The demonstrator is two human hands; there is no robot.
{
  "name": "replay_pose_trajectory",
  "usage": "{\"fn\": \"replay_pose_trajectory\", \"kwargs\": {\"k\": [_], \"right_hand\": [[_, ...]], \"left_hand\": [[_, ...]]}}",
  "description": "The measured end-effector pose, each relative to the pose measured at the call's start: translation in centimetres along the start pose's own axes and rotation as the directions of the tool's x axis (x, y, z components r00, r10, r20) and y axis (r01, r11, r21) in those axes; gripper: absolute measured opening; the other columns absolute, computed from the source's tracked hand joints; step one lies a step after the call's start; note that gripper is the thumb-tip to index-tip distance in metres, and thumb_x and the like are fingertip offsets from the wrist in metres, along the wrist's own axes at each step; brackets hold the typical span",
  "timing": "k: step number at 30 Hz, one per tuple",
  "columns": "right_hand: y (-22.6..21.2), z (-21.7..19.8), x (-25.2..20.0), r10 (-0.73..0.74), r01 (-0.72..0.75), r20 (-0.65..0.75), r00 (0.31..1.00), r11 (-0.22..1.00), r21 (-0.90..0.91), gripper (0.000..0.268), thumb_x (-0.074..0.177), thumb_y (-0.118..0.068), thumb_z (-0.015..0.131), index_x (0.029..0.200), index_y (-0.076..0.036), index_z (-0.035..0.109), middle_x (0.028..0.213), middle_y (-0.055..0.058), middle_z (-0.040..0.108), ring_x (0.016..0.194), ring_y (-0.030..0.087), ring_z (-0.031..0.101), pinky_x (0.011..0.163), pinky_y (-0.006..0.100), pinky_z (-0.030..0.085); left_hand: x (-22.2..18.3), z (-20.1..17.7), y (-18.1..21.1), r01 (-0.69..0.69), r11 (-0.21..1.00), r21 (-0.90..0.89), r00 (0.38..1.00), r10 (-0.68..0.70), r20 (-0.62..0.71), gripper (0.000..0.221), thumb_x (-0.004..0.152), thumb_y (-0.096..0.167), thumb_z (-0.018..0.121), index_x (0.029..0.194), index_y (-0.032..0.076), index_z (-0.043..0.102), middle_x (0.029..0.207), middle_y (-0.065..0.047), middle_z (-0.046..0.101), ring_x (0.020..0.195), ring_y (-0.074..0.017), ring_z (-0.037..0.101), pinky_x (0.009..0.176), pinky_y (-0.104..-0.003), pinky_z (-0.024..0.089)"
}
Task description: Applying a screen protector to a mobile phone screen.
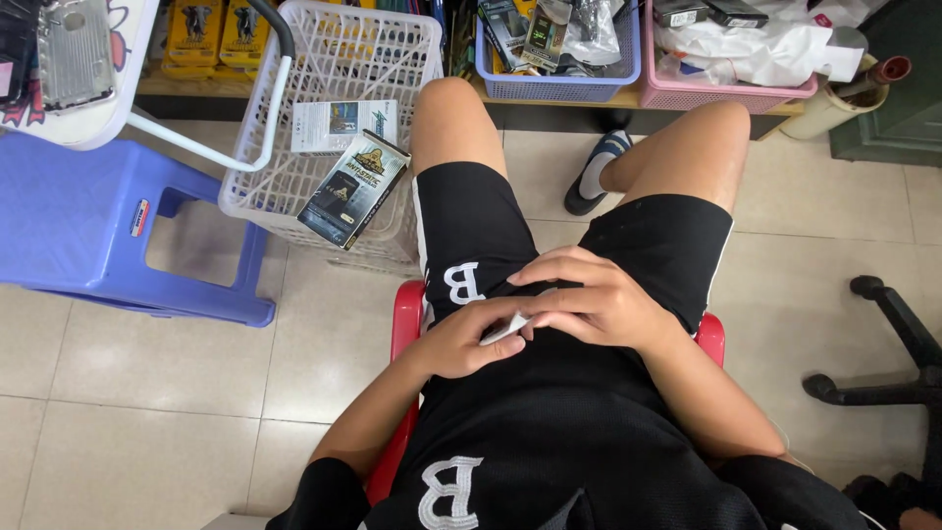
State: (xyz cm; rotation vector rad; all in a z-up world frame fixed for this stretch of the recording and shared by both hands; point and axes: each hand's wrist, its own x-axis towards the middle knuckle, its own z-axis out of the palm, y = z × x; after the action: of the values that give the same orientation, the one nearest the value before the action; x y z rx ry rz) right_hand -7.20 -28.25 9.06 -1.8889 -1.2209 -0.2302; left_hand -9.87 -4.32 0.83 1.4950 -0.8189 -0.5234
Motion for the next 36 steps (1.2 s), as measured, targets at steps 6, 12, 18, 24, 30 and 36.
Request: {"fn": "replay_pose_trajectory", "kwargs": {"k": [6,12,18,24,30,36], "right_hand": [[0.1,-0.8,-0.2,0.051,-0.051,0.022,0.998,0.999,-0.015,0.019,0.073,-0.015,0.087,0.086,-0.007,0.077,0.116,0.008,0.073,0.107,0.027,0.068,0.090,0.039,0.054],[1.0,-3.1,-0.7,0.103,-0.118,0.085,0.991,0.973,0.199,0.021,0.070,-0.018,0.091,0.077,-0.008,0.075,0.104,0.006,0.075,0.099,0.024,0.071,0.085,0.035,0.056],[2.0,-5.0,-4.8,0.331,-0.087,-0.477,0.814,0.882,0.464,0.022,0.090,-0.022,0.084,0.089,-0.003,0.072,0.120,0.011,0.072,0.103,0.018,0.071,0.091,0.029,0.056],[0.0,-2.1,-0.7,0.395,-0.278,-0.270,0.878,0.880,0.384,0.013,0.089,-0.009,0.081,0.089,0.000,0.072,0.123,0.013,0.069,0.112,0.021,0.066,0.102,0.032,0.051],[1.9,0.2,1.1,0.585,-0.531,-0.147,0.798,0.797,0.287,0.012,0.083,-0.009,0.082,0.092,-0.003,0.077,0.119,0.010,0.072,0.102,0.022,0.072,0.087,0.035,0.057],[2.6,2.2,-0.8,0.176,-0.207,-0.258,0.950,0.973,-0.098,0.045,0.100,-0.041,0.063,0.134,-0.011,0.066,0.160,0.020,0.034,0.142,0.035,0.043,0.119,0.046,0.040]], "left_hand": [[0.4,-0.4,0.7,-0.005,0.991,0.130,0.999,0.009,-0.035,0.056,0.100,0.029,0.065,0.149,0.005,0.050,0.128,-0.014,0.069,0.116,-0.0255,0.069,0.100,-0.035,0.052],[0.5,-1.0,0.8,0.090,0.962,0.259,0.992,-0.111,0.067,0.062,0.091,0.035,0.071,0.145,0.009,0.054,0.133,-0.017,0.067,0.116,-0.0279,0.069,0.095,-0.039,0.054],[-0.4,-2.8,-5.4,0.143,0.968,-0.207,0.988,-0.128,0.083,0.068,0.102,0.046,0.061,0.156,0.006,0.054,0.114,-0.019,0.066,0.107,-0.0292,0.064,0.098,-0.036,0.052],[3.0,1.2,-2.1,-0.094,0.795,-0.600,0.991,0.017,-0.133,0.099,0.096,0.073,0.042,0.154,-0.007,0.030,0.145,-0.008,0.056,0.135,-0.0180,0.056,0.117,-0.032,0.043],[2.2,2.5,-3.1,-0.072,0.740,-0.669,0.993,0.113,0.018,0.106,0.100,0.081,0.030,0.154,-0.008,0.043,0.123,-0.016,0.066,0.117,-0.0236,0.066,0.107,-0.036,0.052],[1.0,2.6,-8.3,-0.073,0.675,-0.734,0.997,0.043,-0.060,0.090,0.105,0.073,0.034,0.148,-0.005,0.046,0.125,-0.016,0.066,0.117,-0.0248,0.065,0.105,-0.038,0.053]]}}
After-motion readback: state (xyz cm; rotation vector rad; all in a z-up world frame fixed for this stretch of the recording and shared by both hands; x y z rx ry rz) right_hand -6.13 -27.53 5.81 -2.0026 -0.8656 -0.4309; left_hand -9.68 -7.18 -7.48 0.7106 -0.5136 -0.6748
